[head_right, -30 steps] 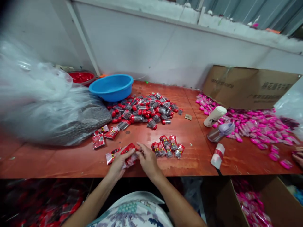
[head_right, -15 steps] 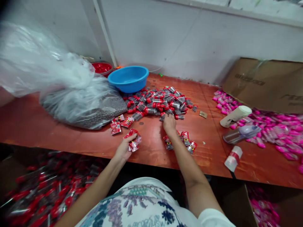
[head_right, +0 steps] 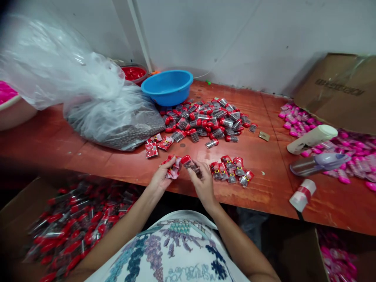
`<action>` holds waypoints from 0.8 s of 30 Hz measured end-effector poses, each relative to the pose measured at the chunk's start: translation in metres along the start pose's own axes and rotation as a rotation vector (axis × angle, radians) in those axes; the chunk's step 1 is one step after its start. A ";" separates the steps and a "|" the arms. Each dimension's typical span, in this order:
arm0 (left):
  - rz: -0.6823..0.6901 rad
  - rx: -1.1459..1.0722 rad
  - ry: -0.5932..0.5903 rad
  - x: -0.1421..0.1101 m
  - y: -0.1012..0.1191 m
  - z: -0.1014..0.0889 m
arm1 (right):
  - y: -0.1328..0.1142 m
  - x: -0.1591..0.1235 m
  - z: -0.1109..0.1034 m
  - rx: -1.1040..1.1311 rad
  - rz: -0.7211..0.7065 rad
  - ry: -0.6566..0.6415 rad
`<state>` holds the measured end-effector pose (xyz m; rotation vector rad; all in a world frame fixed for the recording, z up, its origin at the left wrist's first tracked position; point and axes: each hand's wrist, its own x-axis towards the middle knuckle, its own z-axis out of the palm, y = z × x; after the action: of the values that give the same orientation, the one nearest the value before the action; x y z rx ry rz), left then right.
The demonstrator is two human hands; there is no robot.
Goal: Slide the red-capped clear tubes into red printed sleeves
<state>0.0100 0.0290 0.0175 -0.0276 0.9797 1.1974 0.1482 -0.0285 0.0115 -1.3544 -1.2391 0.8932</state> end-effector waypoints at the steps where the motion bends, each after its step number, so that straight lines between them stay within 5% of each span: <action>1: 0.001 -0.015 0.003 -0.001 -0.001 0.002 | -0.001 -0.004 0.002 0.017 0.017 0.016; 11: 0.193 0.047 -0.040 -0.015 -0.013 0.007 | -0.004 -0.007 0.005 0.191 0.136 0.037; 24: 0.164 0.043 -0.025 -0.015 -0.014 0.007 | -0.006 -0.009 0.003 0.270 0.142 0.114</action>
<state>0.0255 0.0148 0.0251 0.1033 0.9997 1.3233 0.1425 -0.0367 0.0158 -1.2673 -0.9074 1.0283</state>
